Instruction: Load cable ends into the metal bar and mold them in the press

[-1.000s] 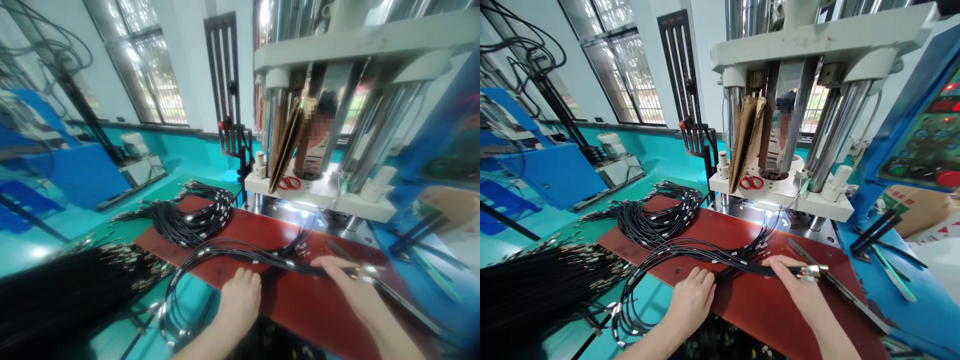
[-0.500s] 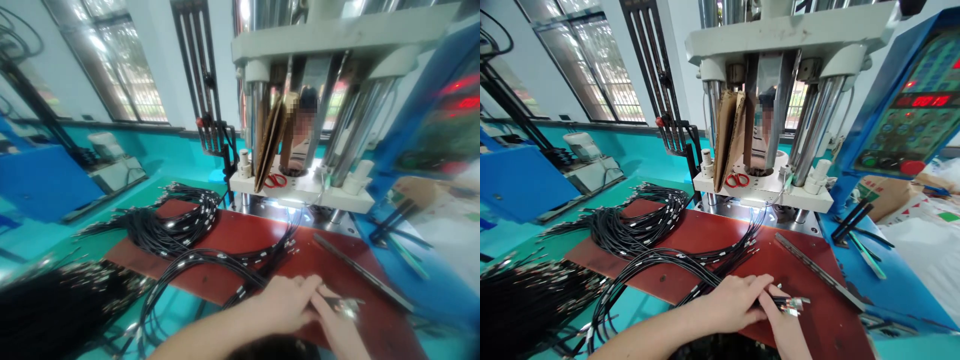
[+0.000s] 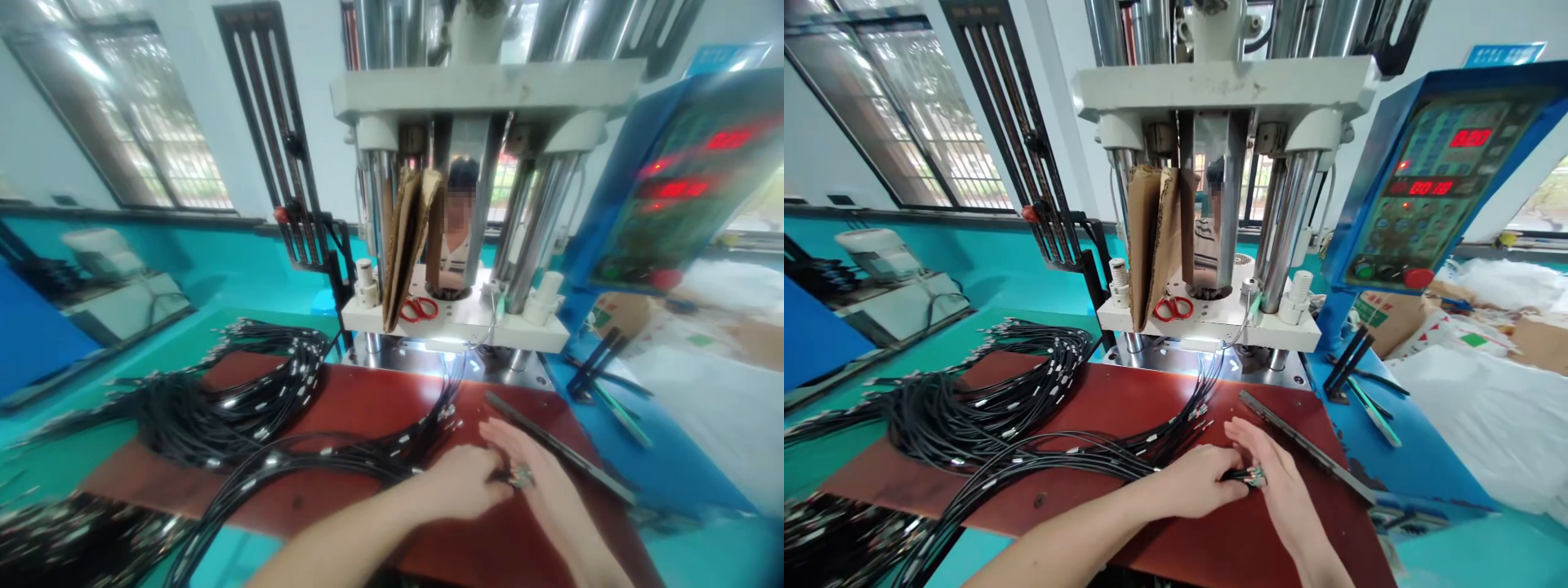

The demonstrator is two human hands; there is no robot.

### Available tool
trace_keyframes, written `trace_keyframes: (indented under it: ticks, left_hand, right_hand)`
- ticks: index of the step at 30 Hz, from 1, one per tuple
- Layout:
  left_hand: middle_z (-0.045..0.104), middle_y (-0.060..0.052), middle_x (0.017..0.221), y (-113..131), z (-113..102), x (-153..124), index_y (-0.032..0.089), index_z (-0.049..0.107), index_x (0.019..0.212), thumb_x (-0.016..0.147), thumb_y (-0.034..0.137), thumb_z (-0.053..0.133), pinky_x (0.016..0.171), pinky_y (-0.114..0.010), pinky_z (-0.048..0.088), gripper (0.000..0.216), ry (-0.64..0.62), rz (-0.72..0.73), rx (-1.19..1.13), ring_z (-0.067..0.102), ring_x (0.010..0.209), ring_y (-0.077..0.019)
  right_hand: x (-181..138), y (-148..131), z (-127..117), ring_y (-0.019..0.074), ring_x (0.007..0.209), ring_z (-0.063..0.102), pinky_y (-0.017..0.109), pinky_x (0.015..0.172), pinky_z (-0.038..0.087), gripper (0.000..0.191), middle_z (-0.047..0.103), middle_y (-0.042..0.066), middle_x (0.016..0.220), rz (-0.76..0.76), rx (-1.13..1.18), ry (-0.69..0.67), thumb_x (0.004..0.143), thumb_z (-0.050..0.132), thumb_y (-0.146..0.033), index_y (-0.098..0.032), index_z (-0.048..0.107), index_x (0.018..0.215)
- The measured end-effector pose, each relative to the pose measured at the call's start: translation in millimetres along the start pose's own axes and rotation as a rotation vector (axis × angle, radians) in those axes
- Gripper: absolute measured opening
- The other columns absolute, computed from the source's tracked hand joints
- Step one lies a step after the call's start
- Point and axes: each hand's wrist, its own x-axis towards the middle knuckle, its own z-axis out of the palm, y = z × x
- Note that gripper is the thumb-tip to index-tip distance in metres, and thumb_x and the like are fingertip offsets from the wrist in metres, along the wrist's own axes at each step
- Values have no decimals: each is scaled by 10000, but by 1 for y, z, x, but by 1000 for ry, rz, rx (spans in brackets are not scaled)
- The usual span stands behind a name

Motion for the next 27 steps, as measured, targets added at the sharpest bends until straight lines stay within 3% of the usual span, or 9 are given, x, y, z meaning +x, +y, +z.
trace_keyframes:
  ticks: [6, 9, 12, 14, 16, 18, 21, 24, 27]
  left_hand:
    - [527, 17, 625, -11, 9, 27, 165, 504, 822, 776, 241, 432, 409, -202, 390, 114, -354, -187, -576, 445, 406, -67]
    - [515, 21, 574, -18, 11, 33, 149, 522, 810, 769, 247, 462, 374, -173, 339, 121, -346, -196, -724, 412, 376, -53]
    - [469, 36, 524, -22, 6, 33, 146, 533, 793, 773, 308, 485, 345, -157, 256, 170, -262, -235, -882, 346, 349, -38]
    - [441, 51, 499, -23, 1, 32, 156, 510, 789, 765, 328, 499, 334, -155, 187, 174, -233, -259, -1013, 281, 326, -26]
    - [422, 68, 482, -22, -5, 30, 178, 468, 791, 736, 309, 532, 337, -155, 139, 155, -231, -254, -1119, 248, 315, -22]
    - [396, 85, 469, -21, -9, 28, 196, 426, 783, 708, 286, 558, 347, -153, 120, 176, -238, -253, -1170, 246, 316, -22]
    - [369, 95, 468, -19, -12, 25, 200, 398, 757, 687, 275, 571, 358, -151, 134, 201, -239, -254, -1157, 265, 331, -22]
    - [373, 97, 478, -17, -12, 23, 195, 416, 767, 657, 251, 588, 364, -151, 163, 211, -218, -233, -1118, 283, 351, -22]
    - [400, 87, 476, -16, -8, 22, 179, 457, 760, 654, 272, 589, 375, -155, 218, 193, -180, -215, -1049, 330, 364, -29]
  right_hand:
    - [13, 8, 9, 285, 1094, 493, 485, 983, 300, 426, 599, 99, 1140, -28, -188, 14, 798, 497, -529, -223, 635, 1060]
    - [20, 5, 9, 288, 1087, 499, 475, 940, 359, 415, 598, 100, 1139, 27, -217, 41, 799, 488, -512, -221, 628, 1060]
    - [23, -2, -14, 278, 1075, 516, 437, 922, 400, 404, 595, 84, 1146, -2, -355, 94, 818, 443, -481, -226, 613, 1081]
    - [20, -5, -46, 290, 1087, 506, 433, 945, 386, 386, 583, 80, 1164, -130, -691, 194, 792, 465, -430, -222, 610, 1083]
    - [11, -3, -82, 354, 1072, 501, 494, 926, 388, 404, 582, 151, 1142, -284, -1180, 288, 729, 470, -353, -149, 627, 1040]
    - [-4, 0, -108, 380, 956, 557, 525, 821, 444, 447, 592, 237, 1070, -281, -1614, 247, 712, 388, -219, -25, 609, 1048]
    - [-28, 2, -115, 331, 807, 594, 459, 704, 468, 426, 617, 215, 927, -142, -1945, 146, 725, 305, -49, -17, 604, 1026]
    - [-38, 4, -101, 319, 879, 582, 418, 750, 436, 371, 601, 203, 981, 73, -1878, 47, 735, 361, -48, -49, 537, 1062]
    - [-37, 12, -85, 281, 783, 594, 372, 677, 422, 256, 632, 136, 872, 95, -1512, 24, 742, 360, -123, -149, 501, 954]
